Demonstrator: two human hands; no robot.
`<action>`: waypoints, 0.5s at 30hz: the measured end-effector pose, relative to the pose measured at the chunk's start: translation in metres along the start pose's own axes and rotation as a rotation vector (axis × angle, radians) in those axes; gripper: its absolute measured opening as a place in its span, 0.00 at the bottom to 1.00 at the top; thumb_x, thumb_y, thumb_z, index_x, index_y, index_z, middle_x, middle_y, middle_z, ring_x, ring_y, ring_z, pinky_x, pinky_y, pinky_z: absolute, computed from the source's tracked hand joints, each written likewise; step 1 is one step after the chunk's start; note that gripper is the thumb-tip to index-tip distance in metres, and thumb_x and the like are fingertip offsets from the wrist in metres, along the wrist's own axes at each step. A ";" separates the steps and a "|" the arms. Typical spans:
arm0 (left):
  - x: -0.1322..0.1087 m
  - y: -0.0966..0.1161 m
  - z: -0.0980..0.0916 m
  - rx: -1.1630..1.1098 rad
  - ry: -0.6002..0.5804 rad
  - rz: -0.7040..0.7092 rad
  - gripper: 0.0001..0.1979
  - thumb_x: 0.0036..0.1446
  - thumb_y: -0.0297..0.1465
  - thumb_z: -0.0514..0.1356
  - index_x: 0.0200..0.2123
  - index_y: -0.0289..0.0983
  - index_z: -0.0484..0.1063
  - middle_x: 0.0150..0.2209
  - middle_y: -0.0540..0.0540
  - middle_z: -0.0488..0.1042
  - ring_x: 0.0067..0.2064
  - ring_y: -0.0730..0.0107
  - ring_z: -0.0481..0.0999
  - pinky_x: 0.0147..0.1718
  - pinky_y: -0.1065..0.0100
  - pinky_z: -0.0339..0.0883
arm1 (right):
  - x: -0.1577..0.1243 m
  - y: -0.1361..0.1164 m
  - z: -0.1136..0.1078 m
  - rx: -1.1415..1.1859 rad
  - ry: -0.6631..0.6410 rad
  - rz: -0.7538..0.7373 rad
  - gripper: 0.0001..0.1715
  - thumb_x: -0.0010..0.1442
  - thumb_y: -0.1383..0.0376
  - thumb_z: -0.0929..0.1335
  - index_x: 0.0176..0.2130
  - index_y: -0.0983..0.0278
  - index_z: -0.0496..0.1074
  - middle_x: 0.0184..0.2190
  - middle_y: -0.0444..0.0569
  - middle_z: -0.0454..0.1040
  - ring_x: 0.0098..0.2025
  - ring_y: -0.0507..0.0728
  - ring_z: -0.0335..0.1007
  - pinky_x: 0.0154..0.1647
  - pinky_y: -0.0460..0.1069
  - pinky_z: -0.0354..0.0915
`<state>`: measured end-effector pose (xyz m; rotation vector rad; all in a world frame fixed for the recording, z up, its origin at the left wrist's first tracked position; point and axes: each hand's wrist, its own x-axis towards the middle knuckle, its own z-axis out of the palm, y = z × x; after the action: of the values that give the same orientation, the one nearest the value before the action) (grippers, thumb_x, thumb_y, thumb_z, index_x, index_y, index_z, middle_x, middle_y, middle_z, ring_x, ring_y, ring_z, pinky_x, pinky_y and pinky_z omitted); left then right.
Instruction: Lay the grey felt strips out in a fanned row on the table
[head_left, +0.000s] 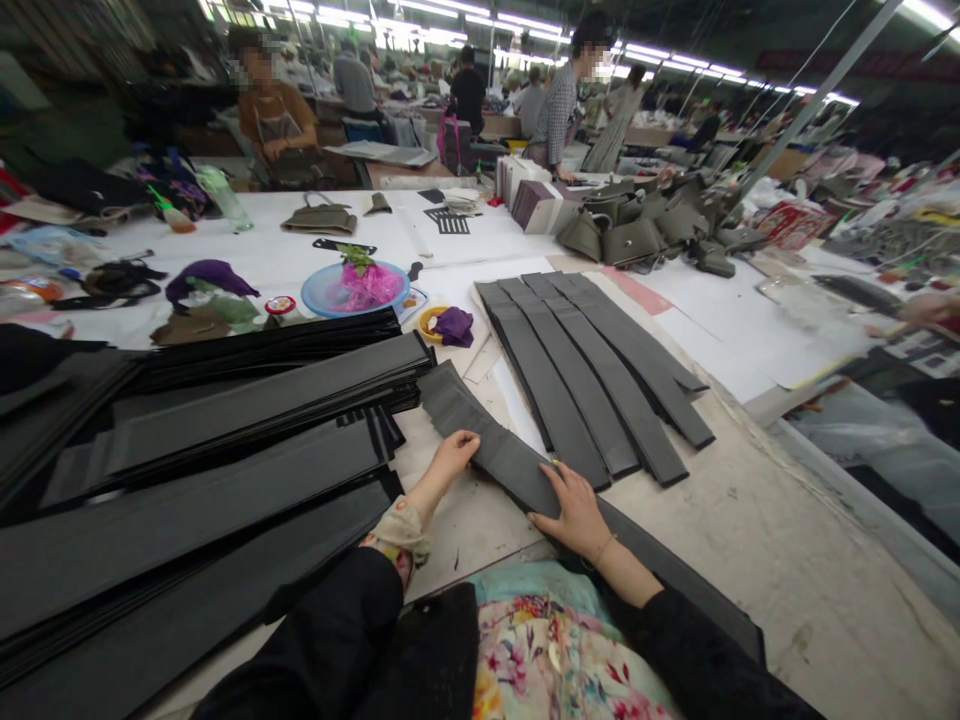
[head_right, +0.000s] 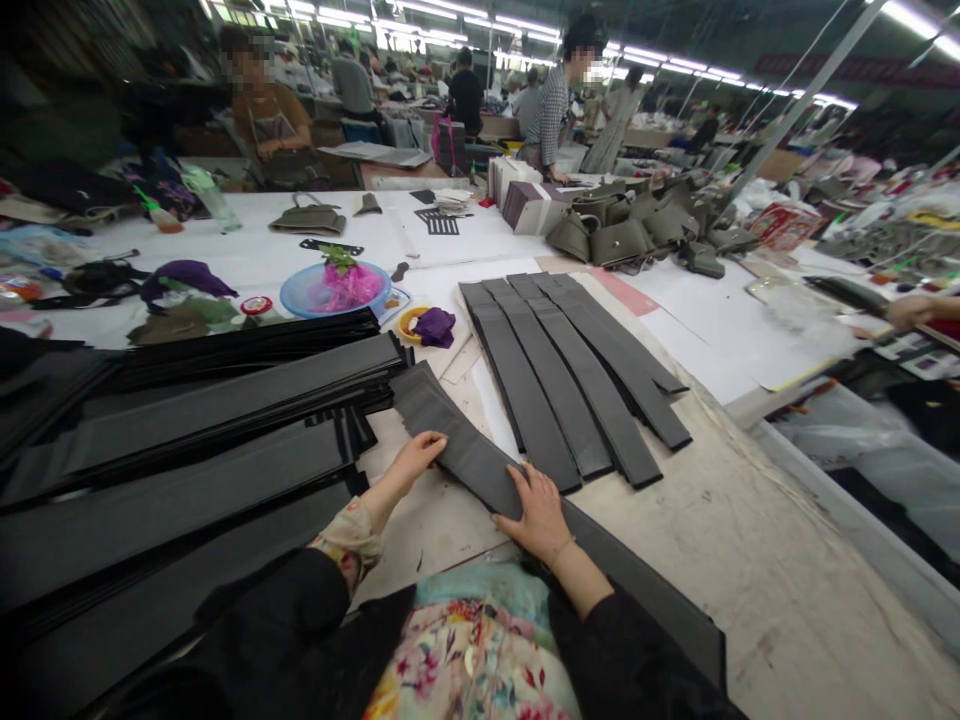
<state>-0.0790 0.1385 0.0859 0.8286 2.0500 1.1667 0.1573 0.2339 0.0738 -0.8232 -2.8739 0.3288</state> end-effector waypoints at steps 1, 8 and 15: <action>0.001 0.002 0.000 -0.027 -0.027 -0.022 0.12 0.55 0.35 0.51 0.33 0.34 0.71 0.28 0.48 0.72 0.30 0.72 0.71 0.28 0.70 0.67 | 0.000 0.000 0.000 0.001 0.005 -0.005 0.43 0.48 0.49 0.65 0.58 0.65 0.54 0.56 0.59 0.58 0.57 0.63 0.53 0.55 0.58 0.51; 0.001 0.001 0.005 -0.046 -0.049 -0.059 0.13 0.52 0.36 0.53 0.25 0.34 0.70 0.21 0.51 0.68 0.26 0.74 0.68 0.24 0.72 0.62 | -0.001 0.001 -0.003 0.014 0.012 -0.022 0.42 0.49 0.50 0.65 0.58 0.64 0.54 0.55 0.59 0.58 0.56 0.63 0.54 0.54 0.58 0.53; -0.001 0.001 0.015 0.104 -0.008 0.043 0.07 0.44 0.26 0.58 0.17 0.36 0.68 0.23 0.50 0.66 0.33 0.70 0.67 0.36 0.69 0.62 | -0.022 0.013 -0.010 -0.003 -0.011 -0.008 0.41 0.49 0.52 0.65 0.58 0.63 0.54 0.56 0.58 0.56 0.57 0.64 0.53 0.55 0.59 0.53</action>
<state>-0.0663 0.1461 0.0810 0.9299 2.1103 1.0851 0.1845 0.2343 0.0784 -0.8130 -2.8875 0.3297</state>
